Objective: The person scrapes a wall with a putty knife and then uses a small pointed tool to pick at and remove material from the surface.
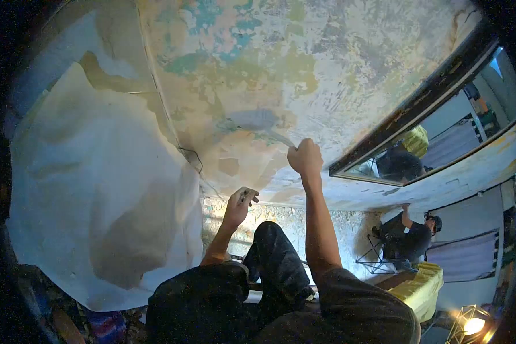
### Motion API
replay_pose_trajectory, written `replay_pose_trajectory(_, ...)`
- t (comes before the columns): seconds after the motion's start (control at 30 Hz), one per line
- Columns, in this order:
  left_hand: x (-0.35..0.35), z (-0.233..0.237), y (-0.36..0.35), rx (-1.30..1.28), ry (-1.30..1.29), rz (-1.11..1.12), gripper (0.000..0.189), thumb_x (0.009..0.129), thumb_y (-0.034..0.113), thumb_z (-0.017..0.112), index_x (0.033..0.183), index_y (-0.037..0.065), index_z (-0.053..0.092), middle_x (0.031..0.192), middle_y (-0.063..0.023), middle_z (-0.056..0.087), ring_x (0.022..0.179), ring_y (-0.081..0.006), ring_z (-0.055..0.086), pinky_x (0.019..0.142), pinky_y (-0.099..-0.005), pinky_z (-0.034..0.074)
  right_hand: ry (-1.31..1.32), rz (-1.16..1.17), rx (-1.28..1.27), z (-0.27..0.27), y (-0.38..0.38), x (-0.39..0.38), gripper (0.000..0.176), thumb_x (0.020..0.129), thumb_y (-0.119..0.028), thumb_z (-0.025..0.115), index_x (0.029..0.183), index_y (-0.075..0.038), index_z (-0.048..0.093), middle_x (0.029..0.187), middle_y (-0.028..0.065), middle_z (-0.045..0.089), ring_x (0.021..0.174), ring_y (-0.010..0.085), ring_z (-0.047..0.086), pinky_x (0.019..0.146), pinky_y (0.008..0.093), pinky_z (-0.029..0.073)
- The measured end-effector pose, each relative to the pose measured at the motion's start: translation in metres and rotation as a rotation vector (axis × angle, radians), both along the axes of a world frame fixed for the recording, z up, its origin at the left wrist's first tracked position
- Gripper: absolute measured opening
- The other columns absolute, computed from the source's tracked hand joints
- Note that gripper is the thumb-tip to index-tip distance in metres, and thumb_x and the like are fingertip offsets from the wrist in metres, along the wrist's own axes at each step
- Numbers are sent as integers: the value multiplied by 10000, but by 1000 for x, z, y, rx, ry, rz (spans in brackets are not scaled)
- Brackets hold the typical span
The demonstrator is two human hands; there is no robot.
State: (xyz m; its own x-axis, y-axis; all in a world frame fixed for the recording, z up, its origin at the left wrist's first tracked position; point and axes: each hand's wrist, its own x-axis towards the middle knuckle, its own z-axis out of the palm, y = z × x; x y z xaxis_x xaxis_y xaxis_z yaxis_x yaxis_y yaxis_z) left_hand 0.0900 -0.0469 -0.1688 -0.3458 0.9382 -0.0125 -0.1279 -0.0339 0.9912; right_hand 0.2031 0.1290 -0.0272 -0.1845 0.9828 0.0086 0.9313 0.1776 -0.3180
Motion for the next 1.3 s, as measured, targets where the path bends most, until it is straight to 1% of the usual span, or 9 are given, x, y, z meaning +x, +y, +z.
replay_pose_trajectory(0.07, -3, 0, 4, -12, 3, 10, 218, 896, 219, 537, 920, 22, 625, 758, -67, 658, 675, -115, 575, 605, -254, 420, 10, -49, 9, 5, -4, -4, 358, 729, -274, 605, 866, 57, 596, 887, 284, 620, 844, 431, 609, 745, 486, 494)
replay_pose_trajectory(0.1, -1, -2, 3, -27, 3, 12, 218, 897, 219, 534, 916, 20, 622, 756, -67, 656, 671, -120, 575, 603, -256, 420, 94, -67, 172, -3, -4, -8, 262, 696, -221, 610, 683, 41, 600, 751, 281, 610, 768, 435, 604, 676, 487, 479)
replay_pose_trajectory(0.37, 2, 11, -1, -17, 26, -36, 214, 907, 203, 516, 906, 15, 618, 768, -74, 659, 678, -117, 593, 606, -263, 439, 98, -45, 160, 5, -15, -2, 281, 697, -258, 634, 703, 23, 625, 742, 289, 606, 766, 419, 616, 693, 480, 486)
replay_pose_trajectory(0.57, 3, 12, 4, 35, -10, -44, 213, 903, 210, 524, 919, 24, 625, 776, -72, 661, 668, -109, 577, 613, -252, 431, 66, -44, 138, -31, -4, -8, 270, 706, -240, 649, 702, 29, 620, 738, 263, 620, 749, 424, 616, 692, 468, 495)
replay_pose_trajectory(0.83, 1, 11, 0, -11, -20, -26, 227, 910, 220, 504, 920, 26, 621, 779, -76, 661, 694, -129, 585, 641, -275, 441, 123, -18, 193, 28, -24, 8, 286, 712, -239, 650, 643, 30, 579, 690, 261, 602, 678, 418, 601, 640, 466, 480)
replay_pose_trajectory(0.9, 3, 12, 2, 12, -45, -32, 221, 912, 209, 502, 919, 21, 617, 779, -77, 660, 689, -128, 587, 633, -271, 437, 90, -53, 129, 30, -24, 0, 299, 720, -241, 589, 800, 47, 599, 828, 283, 619, 815, 442, 604, 734, 492, 486)
replay_pose_trajectory(1.07, 9, 15, 0, 25, -13, -48, 221, 907, 211, 518, 910, 18, 624, 769, -77, 655, 669, -121, 575, 621, -262, 430, 36, -72, 16, -20, 6, 1, 331, 708, -250, 606, 870, 39, 598, 896, 277, 624, 844, 430, 611, 750, 485, 490)
replay_pose_trajectory(1.13, 8, 11, 2, 57, -14, -43, 220, 903, 212, 522, 909, 19, 627, 763, -72, 655, 644, -109, 554, 607, -262, 424, 77, -68, 126, -26, 2, -1, 310, 693, -267, 622, 684, 42, 608, 753, 294, 606, 772, 448, 603, 705, 482, 483)
replay_pose_trajectory(1.3, 0, 8, -2, 7, -8, -4, 233, 900, 225, 525, 915, 18, 629, 776, -85, 658, 725, -142, 618, 637, -264, 446, 189, -24, 171, 2, -17, 2, 308, 681, -262, 642, 665, 42, 599, 713, 267, 610, 737, 426, 611, 685, 472, 483)
